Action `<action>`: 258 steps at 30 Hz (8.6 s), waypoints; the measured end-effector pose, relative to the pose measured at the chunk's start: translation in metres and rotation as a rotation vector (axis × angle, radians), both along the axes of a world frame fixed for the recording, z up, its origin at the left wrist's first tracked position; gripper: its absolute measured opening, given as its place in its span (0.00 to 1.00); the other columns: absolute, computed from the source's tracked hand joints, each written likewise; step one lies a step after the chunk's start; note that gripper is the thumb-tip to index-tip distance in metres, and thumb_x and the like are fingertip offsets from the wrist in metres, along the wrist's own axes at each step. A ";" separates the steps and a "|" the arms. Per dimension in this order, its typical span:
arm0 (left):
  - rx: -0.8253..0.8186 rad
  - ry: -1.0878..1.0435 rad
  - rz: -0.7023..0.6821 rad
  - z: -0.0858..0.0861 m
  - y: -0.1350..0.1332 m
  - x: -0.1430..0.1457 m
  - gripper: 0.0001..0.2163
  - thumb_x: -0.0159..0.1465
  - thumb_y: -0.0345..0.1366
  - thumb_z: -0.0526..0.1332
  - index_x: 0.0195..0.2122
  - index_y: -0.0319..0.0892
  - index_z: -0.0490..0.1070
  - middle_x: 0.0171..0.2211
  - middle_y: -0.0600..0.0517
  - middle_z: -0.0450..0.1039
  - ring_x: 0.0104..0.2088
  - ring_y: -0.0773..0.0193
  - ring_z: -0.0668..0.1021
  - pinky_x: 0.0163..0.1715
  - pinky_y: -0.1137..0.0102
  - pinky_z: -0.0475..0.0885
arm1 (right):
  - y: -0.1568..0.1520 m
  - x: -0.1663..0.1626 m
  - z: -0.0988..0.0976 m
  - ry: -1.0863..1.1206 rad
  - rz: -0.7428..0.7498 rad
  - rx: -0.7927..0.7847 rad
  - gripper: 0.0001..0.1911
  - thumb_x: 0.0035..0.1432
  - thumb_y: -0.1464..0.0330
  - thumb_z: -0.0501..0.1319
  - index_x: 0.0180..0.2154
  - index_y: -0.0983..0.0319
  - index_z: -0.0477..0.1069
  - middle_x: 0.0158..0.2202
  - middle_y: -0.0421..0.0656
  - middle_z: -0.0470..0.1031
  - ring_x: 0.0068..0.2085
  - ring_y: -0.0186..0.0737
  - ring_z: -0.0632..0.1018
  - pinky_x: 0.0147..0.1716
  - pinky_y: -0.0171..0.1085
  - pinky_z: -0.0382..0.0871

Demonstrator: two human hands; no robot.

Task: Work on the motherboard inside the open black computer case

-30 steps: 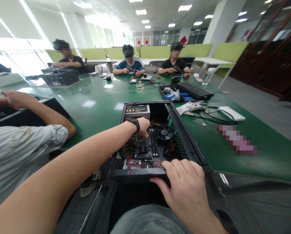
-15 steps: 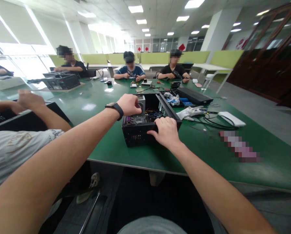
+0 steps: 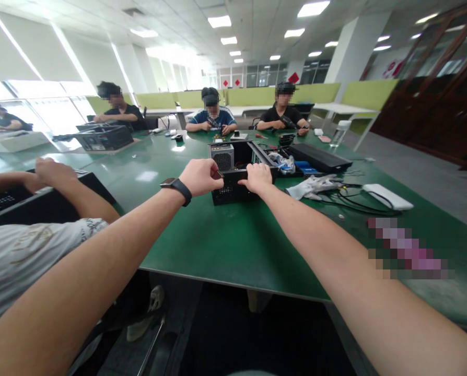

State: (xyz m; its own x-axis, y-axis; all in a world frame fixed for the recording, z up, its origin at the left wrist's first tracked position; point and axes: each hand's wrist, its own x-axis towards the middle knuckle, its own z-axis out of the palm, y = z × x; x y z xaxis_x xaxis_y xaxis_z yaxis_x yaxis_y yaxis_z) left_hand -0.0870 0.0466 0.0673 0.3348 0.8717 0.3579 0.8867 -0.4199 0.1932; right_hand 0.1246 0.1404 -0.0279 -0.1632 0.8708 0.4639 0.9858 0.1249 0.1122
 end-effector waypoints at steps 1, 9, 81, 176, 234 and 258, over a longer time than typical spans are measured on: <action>-0.003 -0.003 0.000 0.000 0.000 -0.001 0.13 0.54 0.43 0.64 0.34 0.40 0.77 0.31 0.49 0.80 0.33 0.61 0.79 0.35 0.68 0.71 | 0.001 0.001 0.001 -0.004 0.005 -0.007 0.22 0.64 0.57 0.60 0.54 0.62 0.68 0.54 0.48 0.71 0.52 0.44 0.74 0.51 0.50 0.70; -0.025 -0.046 -0.001 0.002 -0.003 -0.013 0.13 0.55 0.42 0.64 0.36 0.40 0.77 0.32 0.49 0.79 0.34 0.61 0.79 0.36 0.68 0.71 | -0.032 0.007 0.008 -0.041 0.120 -0.055 0.22 0.64 0.54 0.59 0.52 0.62 0.69 0.52 0.47 0.71 0.51 0.44 0.74 0.52 0.50 0.68; -0.550 0.876 -0.225 -0.079 -0.047 0.097 0.32 0.40 0.42 0.77 0.47 0.34 0.80 0.46 0.37 0.80 0.47 0.46 0.80 0.46 0.67 0.75 | -0.375 0.027 -0.011 0.336 0.321 0.015 0.08 0.61 0.62 0.61 0.41 0.58 0.69 0.33 0.42 0.70 0.37 0.44 0.65 0.42 0.46 0.55; -0.015 -0.178 0.161 -0.023 -0.002 -0.011 0.13 0.55 0.44 0.64 0.37 0.42 0.77 0.34 0.49 0.80 0.36 0.60 0.79 0.40 0.67 0.73 | 0.015 0.006 -0.008 -0.001 0.044 0.054 0.23 0.64 0.56 0.60 0.54 0.63 0.69 0.55 0.49 0.70 0.53 0.45 0.73 0.53 0.51 0.69; -0.509 0.890 -0.254 -0.083 -0.055 0.078 0.21 0.46 0.41 0.73 0.41 0.40 0.82 0.40 0.42 0.82 0.42 0.53 0.82 0.40 0.71 0.74 | -0.381 0.018 -0.012 0.364 0.378 0.036 0.11 0.62 0.63 0.62 0.46 0.58 0.72 0.33 0.41 0.71 0.37 0.42 0.65 0.42 0.44 0.55; -0.518 0.911 -0.253 -0.081 -0.053 0.079 0.24 0.42 0.40 0.76 0.40 0.37 0.82 0.42 0.39 0.81 0.43 0.49 0.81 0.40 0.68 0.74 | -0.382 0.018 -0.012 0.331 0.350 0.019 0.11 0.62 0.62 0.61 0.45 0.57 0.73 0.33 0.41 0.71 0.38 0.43 0.65 0.43 0.45 0.55</action>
